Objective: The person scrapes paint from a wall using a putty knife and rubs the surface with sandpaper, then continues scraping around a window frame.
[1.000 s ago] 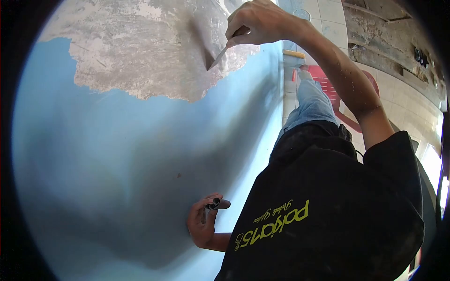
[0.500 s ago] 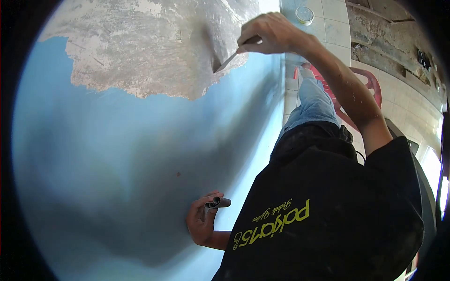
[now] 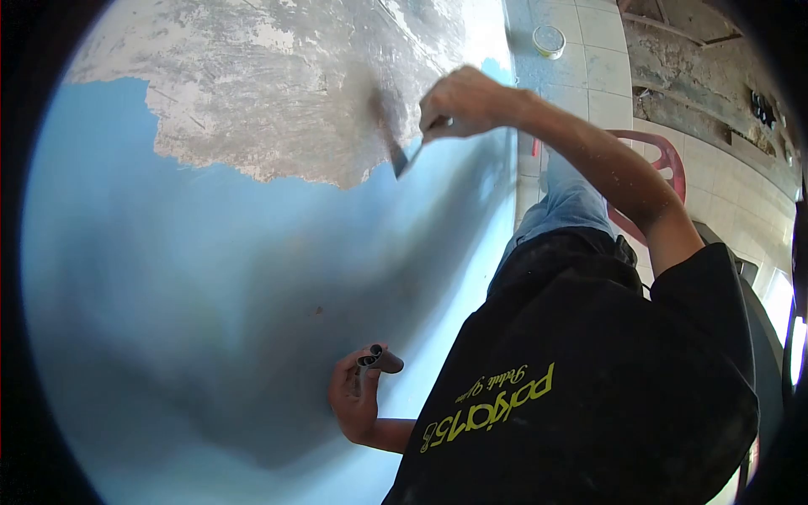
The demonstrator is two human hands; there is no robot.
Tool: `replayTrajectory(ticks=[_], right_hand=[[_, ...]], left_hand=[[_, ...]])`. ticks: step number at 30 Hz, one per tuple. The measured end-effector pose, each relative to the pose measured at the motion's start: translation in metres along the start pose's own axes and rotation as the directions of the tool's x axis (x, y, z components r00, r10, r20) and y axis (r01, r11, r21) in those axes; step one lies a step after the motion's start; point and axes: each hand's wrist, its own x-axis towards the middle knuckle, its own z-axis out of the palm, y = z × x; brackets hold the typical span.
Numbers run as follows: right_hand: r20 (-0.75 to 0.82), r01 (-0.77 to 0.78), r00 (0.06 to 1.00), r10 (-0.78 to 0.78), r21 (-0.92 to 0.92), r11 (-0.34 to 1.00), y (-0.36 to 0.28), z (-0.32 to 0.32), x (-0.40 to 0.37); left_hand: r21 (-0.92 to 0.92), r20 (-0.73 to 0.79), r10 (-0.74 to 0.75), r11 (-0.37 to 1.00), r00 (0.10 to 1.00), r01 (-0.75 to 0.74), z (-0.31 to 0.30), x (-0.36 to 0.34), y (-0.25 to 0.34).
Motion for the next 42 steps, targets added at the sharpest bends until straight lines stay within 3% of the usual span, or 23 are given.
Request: replayTrajectory(ticks=[1,5,7,8,9,11,13,14,15,17,19,20,21,25,27,29,30,33,35,38,41,42], right_hand=[[-0.105,0.032,0.994,-0.036,-0.044,0.999,0.005,-0.01,0.003],[-0.105,-0.103,0.99,0.09,-0.132,0.986,0.006,-0.048,0.018],[-0.127,-0.063,0.991,0.05,-0.101,0.993,0.005,-0.03,-0.007],[-0.038,-0.06,0.998,0.056,-0.103,0.993,-0.007,-0.028,-0.013],[-0.028,-0.087,0.996,0.086,-0.03,0.996,-0.007,-0.035,-0.02],[0.007,-0.086,0.996,0.087,-0.082,0.993,0.002,-0.056,-0.023],[-0.219,-0.013,0.975,-0.018,-0.138,0.99,0.02,-0.08,-0.016],[-0.111,-0.055,0.993,0.046,-0.081,0.995,0.024,-0.089,0.018],[-0.193,-0.04,0.981,0.025,-0.074,0.996,0.028,-0.09,0.026],[-0.108,-0.056,0.993,0.047,-0.083,0.995,0.026,-0.091,0.023],[-0.056,0.008,0.998,-0.012,-0.076,0.997,0.024,-0.044,0.012],[0.085,-0.079,0.993,0.079,-0.004,0.997,0.015,-0.033,0.009],[0.111,-0.07,0.991,0.073,-0.026,0.997,0.012,-0.036,0.004],[-0.112,-0.001,0.994,-0.006,-0.069,0.998,0.035,-0.061,0.013],[-0.078,-0.041,0.996,0.039,-0.026,0.999,0.036,-0.085,0.022],[-0.142,0.011,0.99,-0.021,-0.073,0.997,0.034,-0.058,0.014],[-0.014,-0.047,0.999,0.046,-0.112,0.993,0.026,-0.034,0.008],[0.142,-0.055,0.989,0.044,0.075,0.996,0.01,-0.012,-0.008],[0.019,0.019,1.0,-0.019,-0.014,1.0,0.025,-0.018,0.0],[-0.038,0.034,0.999,-0.038,-0.09,0.995,0.034,-0.056,0.015],[-0.066,-0.028,0.998,0.025,-0.039,0.999,0.029,-0.037,0.006],[-0.003,-0.056,0.998,0.056,0.046,0.997,0.023,-0.024,-0.005]], left_hand=[[0.002,-0.027,0.001,1.0,1.0,-0.001,0.001,0.0,0.001],[0.057,-0.14,0.009,0.998,0.99,-0.001,0.0,-0.008,0.006],[0.054,-0.185,0.061,0.997,0.981,-0.052,0.007,-0.028,0.017],[0.044,-0.212,0.101,0.995,0.972,-0.094,0.01,-0.027,0.021],[0.051,-0.205,0.108,0.994,0.973,-0.1,0.013,-0.025,0.032],[0.139,-0.208,0.149,0.983,0.967,-0.122,0.029,-0.023,0.058],[0.161,-0.215,0.144,0.981,0.966,-0.11,0.028,-0.024,0.061],[0.141,-0.207,0.105,0.987,0.973,-0.077,0.006,0.002,0.038],[0.134,-0.213,0.099,0.988,0.972,-0.071,0.006,0.001,0.035],[0.091,-0.213,0.041,0.996,0.976,-0.022,0.004,-0.006,0.035],[0.102,-0.209,0.018,0.995,0.978,0.003,0.007,-0.003,0.04],[0.12,-0.19,-0.004,0.992,0.982,0.027,0.007,-0.003,0.044],[0.127,-0.196,-0.005,0.991,0.981,0.031,0.007,-0.003,0.045],[0.041,-0.132,-0.007,0.999,0.991,0.012,-0.001,-0.006,0.038],[0.029,-0.134,-0.009,1.0,0.991,0.013,0.0,-0.004,0.034],[-0.186,0.003,0.15,0.972,0.989,-0.147,-0.001,0.002,0.026],[-0.19,0.001,0.151,0.97,0.989,-0.148,-0.002,0.002,0.023],[-0.268,0.053,0.155,0.954,0.987,-0.135,-0.006,0.004,0.018],[-0.274,0.048,0.151,0.953,0.987,-0.132,-0.004,0.006,0.017],[-0.294,0.025,0.14,0.947,0.99,-0.126,0.001,0.0,0.014],[-0.31,-0.004,0.156,0.939,0.988,-0.149,0.014,0.001,0.012],[-0.314,-0.009,0.168,0.935,0.986,-0.162,0.01,0.002,0.011]])
